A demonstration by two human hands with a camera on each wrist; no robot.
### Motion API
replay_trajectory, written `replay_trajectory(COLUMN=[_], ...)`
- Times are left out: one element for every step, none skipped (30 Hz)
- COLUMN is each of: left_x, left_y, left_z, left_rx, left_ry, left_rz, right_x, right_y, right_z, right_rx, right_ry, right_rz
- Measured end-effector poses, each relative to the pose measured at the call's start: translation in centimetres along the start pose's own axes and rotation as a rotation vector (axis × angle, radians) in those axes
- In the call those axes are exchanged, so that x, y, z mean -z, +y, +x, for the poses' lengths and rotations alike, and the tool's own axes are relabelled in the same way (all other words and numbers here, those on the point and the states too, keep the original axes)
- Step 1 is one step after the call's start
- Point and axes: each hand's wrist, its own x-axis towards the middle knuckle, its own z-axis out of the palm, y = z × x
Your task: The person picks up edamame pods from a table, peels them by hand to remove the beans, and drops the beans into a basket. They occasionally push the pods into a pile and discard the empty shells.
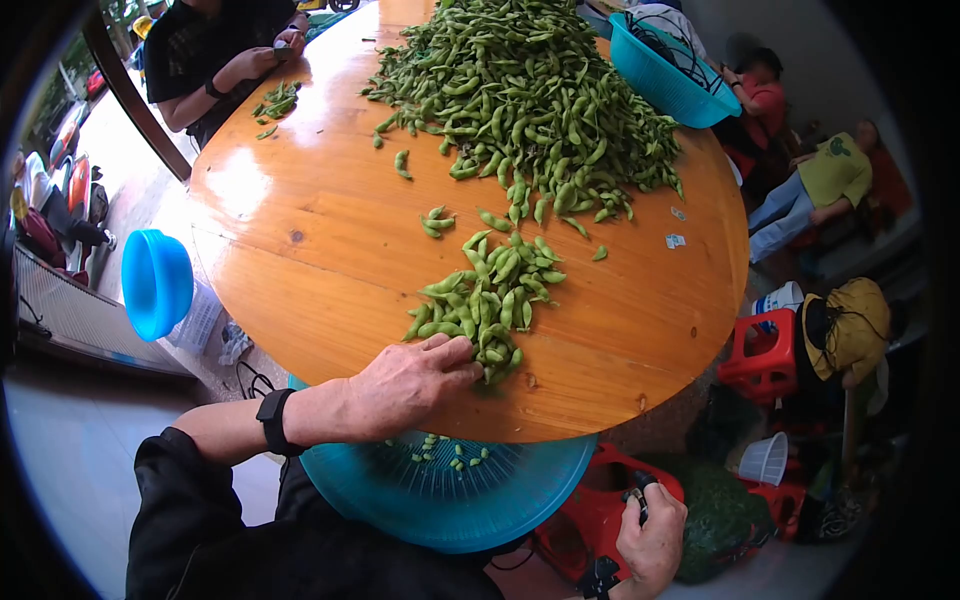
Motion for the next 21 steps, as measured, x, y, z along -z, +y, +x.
replay_trajectory(left_x=[-0.1, -0.1, -0.1, -0.2, -0.5, -0.6, -0.4, -0.2, 0.1, 0.4, 1.1, 2.3, 3.1, 2.2, 2.0, 1.9, 1.9, 1.8, 1.5, 1.3, 1.1], left_y=[0.0, 0.0, 0.0, -0.1, -0.1, -0.1, -0.1, -0.2, -0.3, -0.5, -0.4, 0.1, 0.3, -0.2, 0.1, 0.3, 0.5, 0.9, 1.1, 1.4, 1.6], left_z=[0.2, 0.5, 0.7, 0.6, 0.5, 0.4, 0.3, 0.1, -0.2, -0.3, -0.6, -0.9, -1.1, -1.8, -2.0, -2.3, -2.5, -2.7, -2.8, -3.0, -3.0], left_rx=[0.000, 0.000, -0.001, -0.003, 0.069, 0.139, 0.133, 0.159, 0.186, 0.212, 0.209, 0.388, 0.568, 0.532, 0.531, 0.561, 0.586, 0.568, 0.568, 0.545, 0.523], left_ry=[0.001, 0.011, 0.021, 0.021, 0.040, 0.058, 0.057, 0.105, 0.153, 0.177, 0.175, 0.121, 0.063, 0.136, 0.135, 0.138, 0.140, 0.139, 0.141, 0.164, 0.188], left_rz=[0.005, 0.012, 0.019, 0.026, -0.050, -0.127, -0.124, -0.227, -0.332, -0.362, -0.363, -0.521, -0.676, -0.827, -0.827, -1.091, -1.355, -1.321, -1.325, -1.250, -1.174], right_x=[0.0, -0.4, -0.7, -1.3, -2.0, -3.1, -4.2, -5.2, -6.0, -6.8, -7.6, -8.5, -8.8, -9.0, -9.2, -9.2, -9.2, -9.2, -9.1, -9.0, -8.8], right_y=[-0.2, -0.6, -2.0, -3.4, -4.7, -5.5, -6.1, -6.6, -7.2, -8.2, -9.2, -9.7, -10.4, -11.2, -11.8, -12.3, -12.5, -12.8, -13.0, -13.2, -13.4], right_z=[0.2, 0.5, 0.9, 1.4, 1.9, 2.2, 2.6, 2.9, 3.1, 3.4, 3.7, 3.9, 4.0, 4.3, 4.5, 4.8, 4.9, 5.1, 5.2, 5.2, 5.1], right_rx=[0.024, 0.003, 0.025, 0.038, 0.049, 0.066, 0.081, 0.104, 0.127, 0.092, 0.057, 0.035, 0.032, -0.019, -0.070, -0.055, -0.056, -0.068, -0.081, -0.083, -0.101], right_ry=[0.027, -0.001, 0.000, -0.018, -0.035, -0.077, -0.120, -0.158, -0.197, -0.214, -0.229, -0.228, -0.223, -0.233, -0.242, -0.256, -0.255, -0.307, -0.360, -0.362, -0.359], right_rz=[-0.030, 0.047, 0.113, 0.215, 0.317, 0.405, 0.491, 0.501, 0.510, 0.604, 0.697, 0.759, 0.758, 0.870, 0.982, 1.043, 1.042, 1.145, 1.246, 1.242, 1.300])
